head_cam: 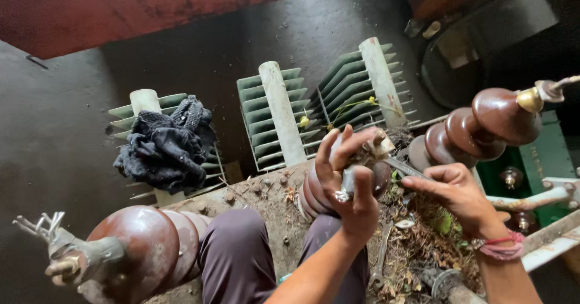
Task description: The person uses a wrench to tighten a bolt on a brown insulator attached to electrical equipment. They adjust the wrench and their grip multiple times to secure the connection.
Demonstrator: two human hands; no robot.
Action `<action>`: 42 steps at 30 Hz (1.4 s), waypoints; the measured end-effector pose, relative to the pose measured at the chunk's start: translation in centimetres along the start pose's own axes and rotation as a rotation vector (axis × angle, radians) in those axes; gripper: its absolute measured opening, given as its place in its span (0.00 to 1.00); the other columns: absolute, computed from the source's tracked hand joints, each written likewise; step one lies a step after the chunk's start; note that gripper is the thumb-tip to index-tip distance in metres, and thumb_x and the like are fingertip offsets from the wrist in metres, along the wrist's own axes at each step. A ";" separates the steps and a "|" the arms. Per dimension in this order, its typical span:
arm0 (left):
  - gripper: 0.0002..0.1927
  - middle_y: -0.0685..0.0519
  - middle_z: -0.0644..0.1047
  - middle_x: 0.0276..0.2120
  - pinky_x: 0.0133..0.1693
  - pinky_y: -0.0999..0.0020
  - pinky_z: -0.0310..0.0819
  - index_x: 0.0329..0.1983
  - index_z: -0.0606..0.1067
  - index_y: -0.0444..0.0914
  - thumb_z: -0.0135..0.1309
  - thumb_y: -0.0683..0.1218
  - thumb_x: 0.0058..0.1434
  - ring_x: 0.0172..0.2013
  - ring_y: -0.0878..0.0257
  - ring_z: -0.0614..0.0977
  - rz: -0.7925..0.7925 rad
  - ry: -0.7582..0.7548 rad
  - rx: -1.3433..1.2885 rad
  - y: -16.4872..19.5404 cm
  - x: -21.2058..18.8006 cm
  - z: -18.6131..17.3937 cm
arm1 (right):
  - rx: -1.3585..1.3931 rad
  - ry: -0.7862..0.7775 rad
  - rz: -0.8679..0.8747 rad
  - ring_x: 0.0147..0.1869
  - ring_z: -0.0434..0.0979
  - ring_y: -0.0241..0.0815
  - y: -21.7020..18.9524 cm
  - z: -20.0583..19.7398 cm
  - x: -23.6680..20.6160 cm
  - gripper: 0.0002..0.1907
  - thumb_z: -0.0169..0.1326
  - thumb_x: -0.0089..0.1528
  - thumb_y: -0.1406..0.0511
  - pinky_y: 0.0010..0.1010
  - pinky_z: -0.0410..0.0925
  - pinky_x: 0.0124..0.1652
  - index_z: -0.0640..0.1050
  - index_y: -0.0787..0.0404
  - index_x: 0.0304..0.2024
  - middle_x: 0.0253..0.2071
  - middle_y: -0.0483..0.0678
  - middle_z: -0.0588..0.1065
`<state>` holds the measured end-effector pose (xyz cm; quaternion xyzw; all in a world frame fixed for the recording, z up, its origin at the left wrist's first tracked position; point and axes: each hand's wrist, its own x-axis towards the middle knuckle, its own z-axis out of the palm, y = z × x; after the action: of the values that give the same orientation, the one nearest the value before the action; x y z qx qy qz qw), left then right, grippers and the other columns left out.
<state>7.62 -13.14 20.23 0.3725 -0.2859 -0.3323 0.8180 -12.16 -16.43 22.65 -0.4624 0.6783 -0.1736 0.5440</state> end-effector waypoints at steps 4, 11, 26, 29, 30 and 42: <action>0.31 0.53 0.79 0.29 0.63 0.49 0.73 0.70 0.64 0.26 0.42 0.59 0.82 0.44 0.54 0.84 -0.134 0.070 -0.379 -1.6 3.6 0.8 | -0.047 0.004 -0.038 0.22 0.58 0.25 0.0 -0.1 0.0 0.08 0.64 0.58 0.67 0.24 0.47 0.23 0.88 0.68 0.29 0.20 0.37 0.71; 0.26 0.54 0.69 0.20 0.40 0.57 0.84 0.62 0.68 0.28 0.51 0.53 0.71 0.23 0.62 0.80 -0.709 -0.189 -0.500 -9.8 12.0 -0.2 | -0.103 0.043 0.072 0.17 0.48 0.26 0.5 -0.5 0.3 0.08 0.64 0.56 0.67 0.27 0.40 0.20 0.86 0.66 0.23 0.15 0.33 0.60; 0.20 0.60 0.63 0.18 0.19 0.72 0.67 0.60 0.65 0.34 0.51 0.48 0.71 0.15 0.71 0.66 -0.913 -0.205 -0.572 -1.9 15.3 3.2 | -0.067 0.062 0.009 0.17 0.49 0.26 0.7 -0.5 0.0 0.09 0.65 0.54 0.68 0.27 0.40 0.20 0.84 0.64 0.20 0.14 0.34 0.60; 0.21 0.58 0.65 0.18 0.19 0.70 0.70 0.60 0.69 0.33 0.52 0.48 0.69 0.15 0.69 0.69 -1.017 -0.560 -0.363 -3.7 16.0 3.8 | -0.147 0.050 -0.039 0.18 0.52 0.26 0.6 -0.4 0.1 0.09 0.66 0.54 0.67 0.26 0.42 0.20 0.86 0.64 0.20 0.15 0.35 0.62; 0.20 0.58 0.66 0.19 0.19 0.69 0.70 0.60 0.70 0.33 0.52 0.48 0.69 0.15 0.69 0.70 -0.967 -0.570 -0.285 -3.9 15.6 3.4 | -0.142 0.043 -0.089 0.18 0.53 0.26 0.6 -0.3 0.2 0.10 0.67 0.55 0.67 0.26 0.44 0.20 0.84 0.64 0.19 0.14 0.35 0.64; 0.27 0.51 0.77 0.62 0.72 0.54 0.55 0.63 0.75 0.46 0.65 0.55 0.62 0.65 0.56 0.74 0.333 -0.975 0.483 -4.4 15.8 -2.0 | -0.085 -0.009 -0.010 0.17 0.55 0.27 -0.4 -0.1 0.4 0.13 0.67 0.56 0.66 0.25 0.45 0.19 0.83 0.66 0.18 0.14 0.38 0.66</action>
<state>17.36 -26.50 19.04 0.3023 -0.7532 -0.2575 0.5244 -12.03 -16.95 22.77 -0.4893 0.6803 -0.1454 0.5259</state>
